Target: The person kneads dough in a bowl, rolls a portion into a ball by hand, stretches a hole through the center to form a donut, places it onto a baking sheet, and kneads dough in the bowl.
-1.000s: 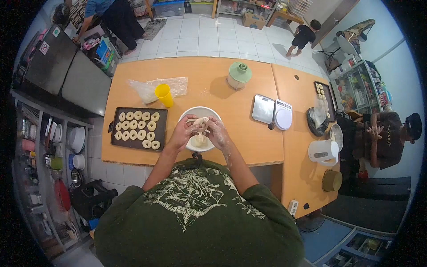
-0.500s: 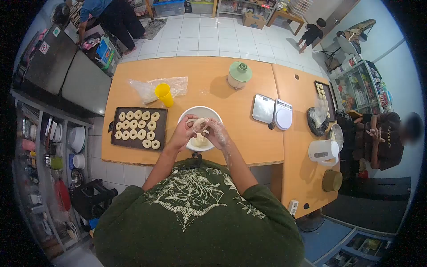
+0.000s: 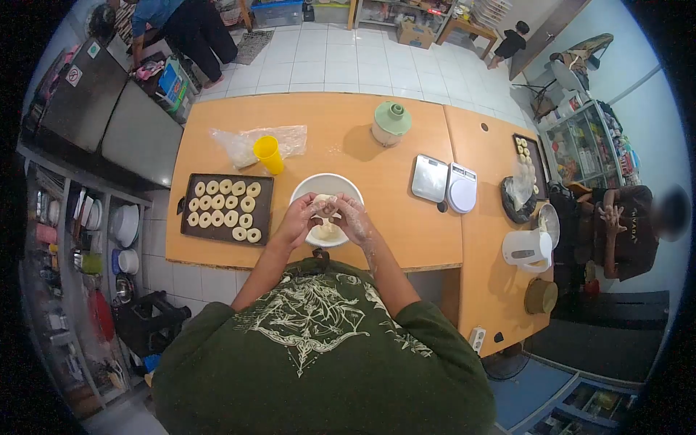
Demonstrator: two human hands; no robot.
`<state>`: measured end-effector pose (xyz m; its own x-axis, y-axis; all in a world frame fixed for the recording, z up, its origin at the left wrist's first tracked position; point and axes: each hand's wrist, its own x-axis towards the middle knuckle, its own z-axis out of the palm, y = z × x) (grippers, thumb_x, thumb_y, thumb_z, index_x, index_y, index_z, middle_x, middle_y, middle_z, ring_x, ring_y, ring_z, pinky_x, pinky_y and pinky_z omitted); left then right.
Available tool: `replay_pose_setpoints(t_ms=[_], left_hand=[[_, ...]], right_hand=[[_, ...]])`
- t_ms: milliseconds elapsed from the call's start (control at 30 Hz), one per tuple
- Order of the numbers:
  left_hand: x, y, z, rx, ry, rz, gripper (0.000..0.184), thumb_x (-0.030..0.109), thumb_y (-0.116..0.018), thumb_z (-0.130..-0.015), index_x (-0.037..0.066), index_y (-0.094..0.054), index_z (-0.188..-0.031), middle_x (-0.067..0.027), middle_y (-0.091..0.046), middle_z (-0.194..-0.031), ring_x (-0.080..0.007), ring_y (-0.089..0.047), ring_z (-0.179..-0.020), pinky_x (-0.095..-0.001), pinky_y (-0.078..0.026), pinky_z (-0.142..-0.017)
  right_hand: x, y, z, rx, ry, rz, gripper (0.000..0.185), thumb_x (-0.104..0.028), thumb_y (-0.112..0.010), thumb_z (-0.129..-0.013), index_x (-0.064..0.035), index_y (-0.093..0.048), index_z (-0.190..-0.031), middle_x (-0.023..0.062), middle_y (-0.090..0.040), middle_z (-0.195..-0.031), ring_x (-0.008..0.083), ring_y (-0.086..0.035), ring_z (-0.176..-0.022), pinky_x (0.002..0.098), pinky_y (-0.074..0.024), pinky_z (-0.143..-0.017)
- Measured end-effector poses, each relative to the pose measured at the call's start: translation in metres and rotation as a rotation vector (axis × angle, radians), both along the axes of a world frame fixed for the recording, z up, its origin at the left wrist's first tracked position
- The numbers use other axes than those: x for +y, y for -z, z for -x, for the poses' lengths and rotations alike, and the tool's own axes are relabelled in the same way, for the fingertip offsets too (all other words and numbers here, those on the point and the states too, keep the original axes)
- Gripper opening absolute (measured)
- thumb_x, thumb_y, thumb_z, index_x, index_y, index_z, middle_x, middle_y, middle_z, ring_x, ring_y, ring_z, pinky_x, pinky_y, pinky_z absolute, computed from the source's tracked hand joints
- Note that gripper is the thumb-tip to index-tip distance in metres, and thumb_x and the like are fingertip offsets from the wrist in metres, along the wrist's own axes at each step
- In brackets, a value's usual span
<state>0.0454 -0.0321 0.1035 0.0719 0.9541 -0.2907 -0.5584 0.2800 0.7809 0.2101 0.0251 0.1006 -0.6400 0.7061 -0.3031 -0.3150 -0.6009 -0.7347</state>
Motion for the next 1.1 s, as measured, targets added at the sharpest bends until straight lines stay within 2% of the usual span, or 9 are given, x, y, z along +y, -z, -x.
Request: replay_pose_setpoints(t_ms=[100,233,400,467,1100], left_hand=[[0.001,0.001,0.001,0.051,0.037,0.001,0.013,0.018,-0.059,-0.095,0.010,-0.057,-0.105,0.0018,-0.062,-0.095,-0.0060,-0.057,-0.085,-0.0233,-0.046,-0.071],[-0.001,-0.001,0.001,0.046,0.010,0.046,0.014,0.020,-0.058,-0.095,0.010,-0.057,-0.105,0.0012,-0.062,-0.096,-0.0065,-0.058,-0.087,-0.0239,-0.046,-0.073],[-0.001,0.004,0.002,-0.001,-0.035,0.038,0.017,0.023,-0.057,-0.096,0.010,-0.057,-0.106,0.0004,-0.062,-0.098,-0.0075,-0.058,-0.088,-0.0250,-0.047,-0.074],[-0.002,0.003,0.002,0.054,-0.036,0.080,0.018,0.023,-0.057,-0.096,0.010,-0.057,-0.107,-0.0001,-0.062,-0.098,-0.0083,-0.058,-0.089,-0.0262,-0.048,-0.074],[0.000,0.016,0.003,-0.004,-0.094,0.076,0.019,0.020,-0.058,-0.094,0.008,-0.057,-0.108,-0.0031,-0.064,-0.099,-0.0121,-0.062,-0.088,-0.0285,-0.051,-0.073]], right_hand=[[-0.005,-0.013,0.005,0.053,0.079,0.036,0.010,-0.018,-0.053,-0.096,-0.0113,-0.054,-0.090,0.0017,-0.060,-0.083,0.0118,-0.057,-0.082,0.0314,-0.0473,-0.075],[0.000,0.008,0.002,0.025,0.054,0.061,0.010,-0.018,-0.053,-0.097,-0.0114,-0.054,-0.089,0.0011,-0.060,-0.084,0.0118,-0.057,-0.082,0.0307,-0.0478,-0.076],[0.000,0.013,0.004,-0.018,0.050,0.031,0.008,-0.018,-0.054,-0.096,-0.0115,-0.054,-0.092,0.0014,-0.061,-0.088,0.0127,-0.059,-0.084,0.0305,-0.0493,-0.079],[-0.001,0.008,0.006,-0.023,0.080,0.032,0.007,-0.018,-0.053,-0.096,-0.0113,-0.054,-0.093,0.0018,-0.061,-0.088,0.0131,-0.059,-0.086,0.0310,-0.0497,-0.080],[-0.003,0.011,0.005,0.116,0.102,0.089,0.008,-0.018,-0.052,-0.096,-0.0099,-0.054,-0.096,0.0064,-0.063,-0.096,0.0171,-0.063,-0.089,0.0334,-0.0518,-0.081]])
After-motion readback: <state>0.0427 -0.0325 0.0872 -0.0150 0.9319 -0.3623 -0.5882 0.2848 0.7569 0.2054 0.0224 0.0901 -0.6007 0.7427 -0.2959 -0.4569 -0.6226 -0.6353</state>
